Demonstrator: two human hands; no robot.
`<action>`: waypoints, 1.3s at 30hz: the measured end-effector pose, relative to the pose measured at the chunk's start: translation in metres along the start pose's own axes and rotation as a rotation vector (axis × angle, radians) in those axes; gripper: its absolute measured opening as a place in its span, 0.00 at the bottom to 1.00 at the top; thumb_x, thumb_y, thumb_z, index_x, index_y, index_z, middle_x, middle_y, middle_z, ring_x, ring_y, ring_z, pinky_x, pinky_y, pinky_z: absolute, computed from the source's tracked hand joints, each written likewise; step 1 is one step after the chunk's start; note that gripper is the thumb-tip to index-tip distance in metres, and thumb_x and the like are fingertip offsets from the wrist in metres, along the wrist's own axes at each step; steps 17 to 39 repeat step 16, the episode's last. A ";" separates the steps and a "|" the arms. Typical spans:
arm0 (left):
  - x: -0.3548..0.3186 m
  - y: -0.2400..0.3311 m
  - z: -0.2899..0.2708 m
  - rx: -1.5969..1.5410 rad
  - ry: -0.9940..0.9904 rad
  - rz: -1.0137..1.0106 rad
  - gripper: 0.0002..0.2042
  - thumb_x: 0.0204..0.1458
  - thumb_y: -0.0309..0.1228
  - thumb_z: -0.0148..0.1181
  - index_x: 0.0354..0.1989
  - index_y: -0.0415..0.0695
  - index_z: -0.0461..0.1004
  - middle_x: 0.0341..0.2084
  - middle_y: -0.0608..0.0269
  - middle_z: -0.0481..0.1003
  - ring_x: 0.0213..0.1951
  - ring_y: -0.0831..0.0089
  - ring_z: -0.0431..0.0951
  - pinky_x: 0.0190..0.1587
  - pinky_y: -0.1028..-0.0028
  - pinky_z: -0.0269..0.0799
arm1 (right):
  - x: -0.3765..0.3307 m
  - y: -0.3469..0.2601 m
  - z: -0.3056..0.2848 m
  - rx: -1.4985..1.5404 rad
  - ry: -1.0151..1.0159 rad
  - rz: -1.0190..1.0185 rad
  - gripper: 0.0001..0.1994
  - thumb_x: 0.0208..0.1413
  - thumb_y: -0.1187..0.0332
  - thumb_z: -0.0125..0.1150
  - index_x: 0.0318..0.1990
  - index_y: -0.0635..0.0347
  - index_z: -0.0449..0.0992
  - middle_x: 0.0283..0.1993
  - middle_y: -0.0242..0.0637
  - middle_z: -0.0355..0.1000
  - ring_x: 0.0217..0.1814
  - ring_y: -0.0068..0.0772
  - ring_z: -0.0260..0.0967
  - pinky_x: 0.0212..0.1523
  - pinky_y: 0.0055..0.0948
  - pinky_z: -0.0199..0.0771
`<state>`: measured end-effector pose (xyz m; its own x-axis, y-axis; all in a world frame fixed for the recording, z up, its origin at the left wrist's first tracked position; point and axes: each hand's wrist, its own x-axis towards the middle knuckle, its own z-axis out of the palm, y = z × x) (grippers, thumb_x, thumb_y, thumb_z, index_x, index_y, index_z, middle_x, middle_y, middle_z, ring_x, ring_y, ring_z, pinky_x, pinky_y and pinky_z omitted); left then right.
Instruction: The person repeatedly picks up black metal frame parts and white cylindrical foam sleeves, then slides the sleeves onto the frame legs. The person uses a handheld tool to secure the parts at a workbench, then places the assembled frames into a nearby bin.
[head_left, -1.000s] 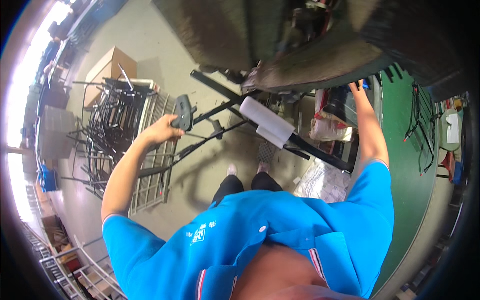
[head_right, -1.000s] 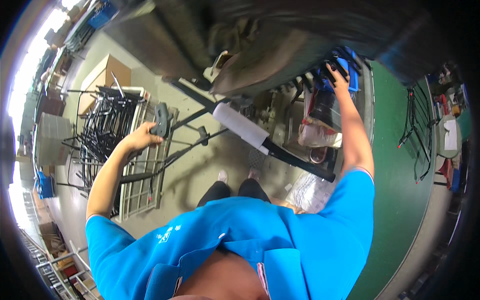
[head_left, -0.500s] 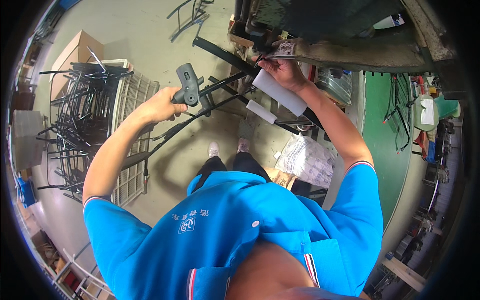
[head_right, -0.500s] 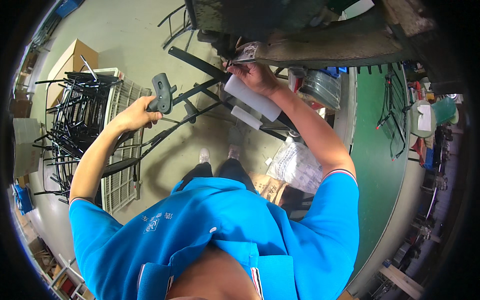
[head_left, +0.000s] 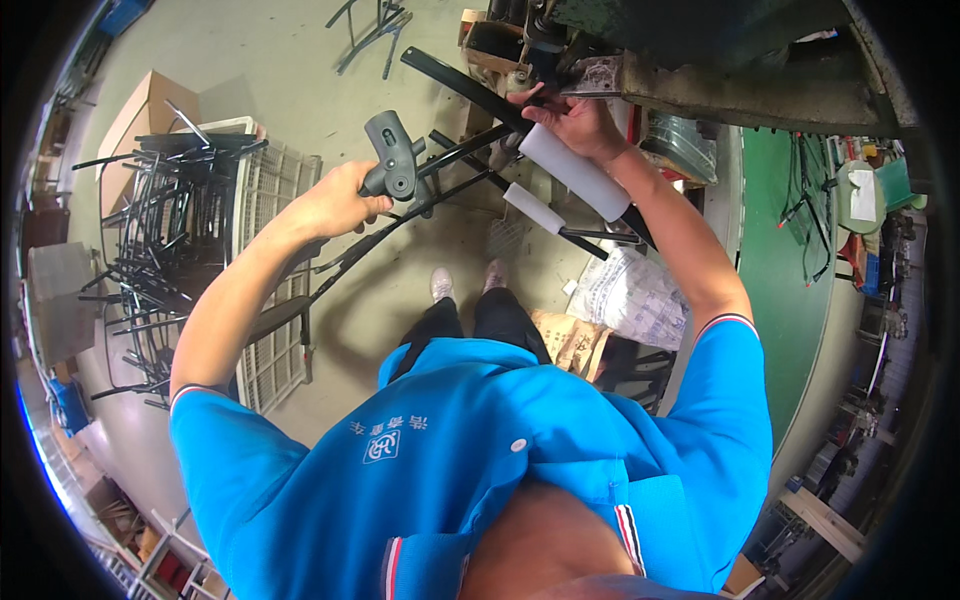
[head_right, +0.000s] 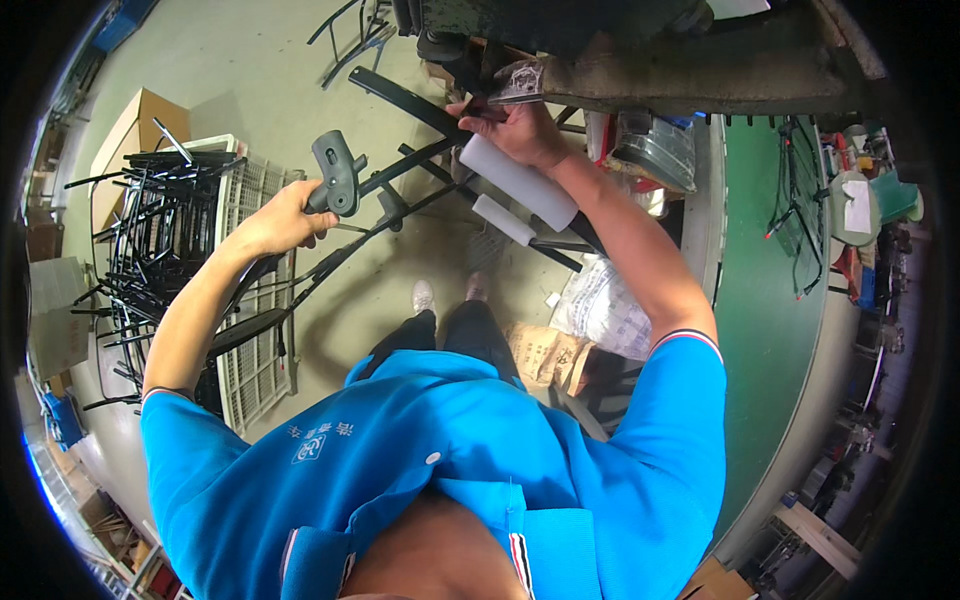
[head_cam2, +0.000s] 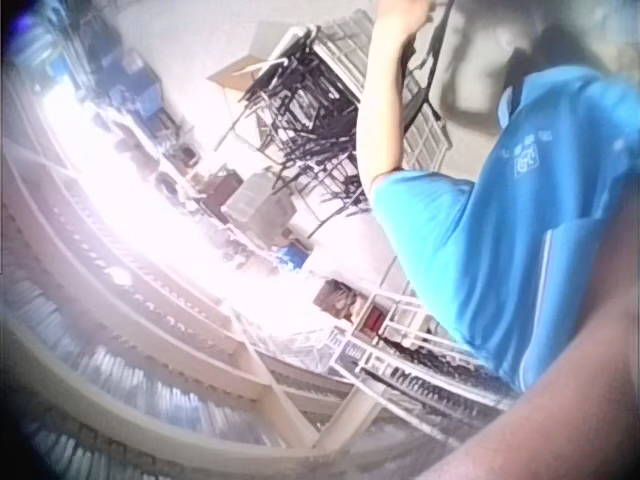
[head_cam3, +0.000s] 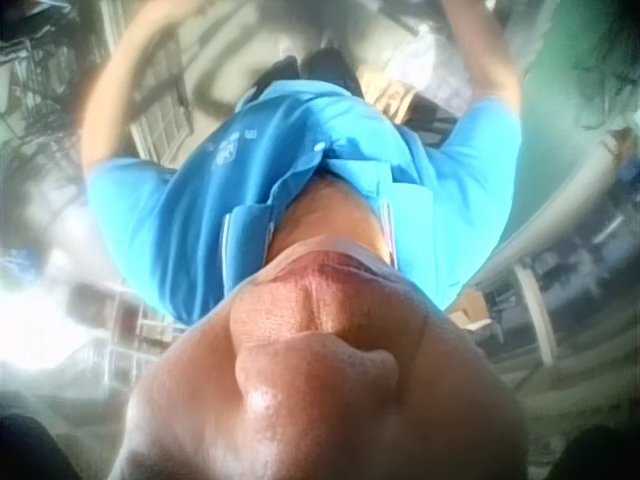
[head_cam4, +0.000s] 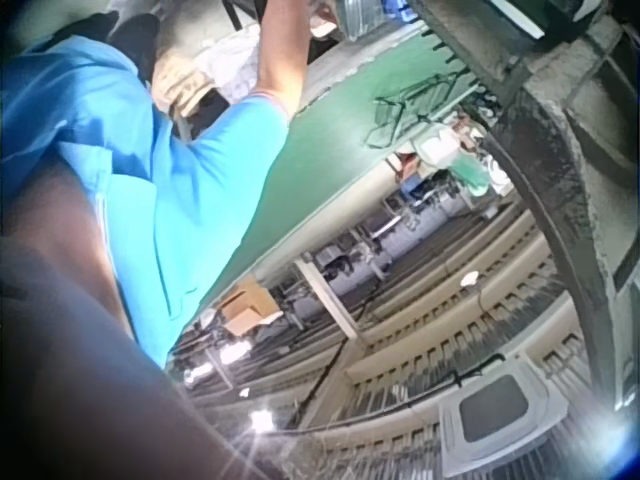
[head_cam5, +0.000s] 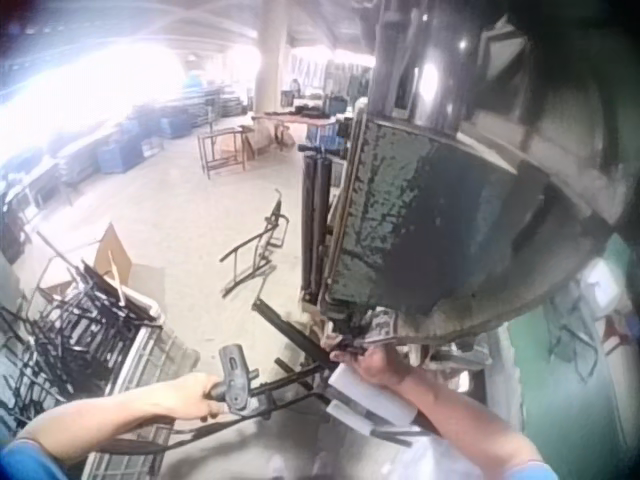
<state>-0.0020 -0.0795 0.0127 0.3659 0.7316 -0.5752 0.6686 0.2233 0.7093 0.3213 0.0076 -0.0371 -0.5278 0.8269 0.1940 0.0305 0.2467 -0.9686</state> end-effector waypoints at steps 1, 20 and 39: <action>0.000 0.001 0.000 0.009 0.011 0.002 0.08 0.52 0.27 0.56 0.37 0.37 0.68 0.20 0.66 0.69 0.22 0.79 0.71 0.24 0.77 0.69 | 0.000 0.002 0.001 0.014 -0.011 0.010 0.08 0.53 0.76 0.58 0.42 0.62 0.73 0.46 0.36 0.74 0.49 0.20 0.69 0.50 0.22 0.70; -0.003 0.018 0.003 -0.021 0.027 -0.133 0.04 0.51 0.25 0.55 0.34 0.41 0.67 0.16 0.69 0.66 0.17 0.82 0.66 0.19 0.78 0.63 | -0.057 -0.059 0.017 -0.927 -0.010 0.181 0.47 0.40 0.70 0.64 0.68 0.42 0.42 0.39 0.53 0.68 0.33 0.52 0.70 0.34 0.42 0.73; -0.003 0.018 0.003 -0.021 0.027 -0.133 0.04 0.51 0.25 0.55 0.34 0.41 0.67 0.16 0.69 0.66 0.17 0.82 0.66 0.19 0.78 0.63 | -0.057 -0.059 0.017 -0.927 -0.010 0.181 0.47 0.40 0.70 0.64 0.68 0.42 0.42 0.39 0.53 0.68 0.33 0.52 0.70 0.34 0.42 0.73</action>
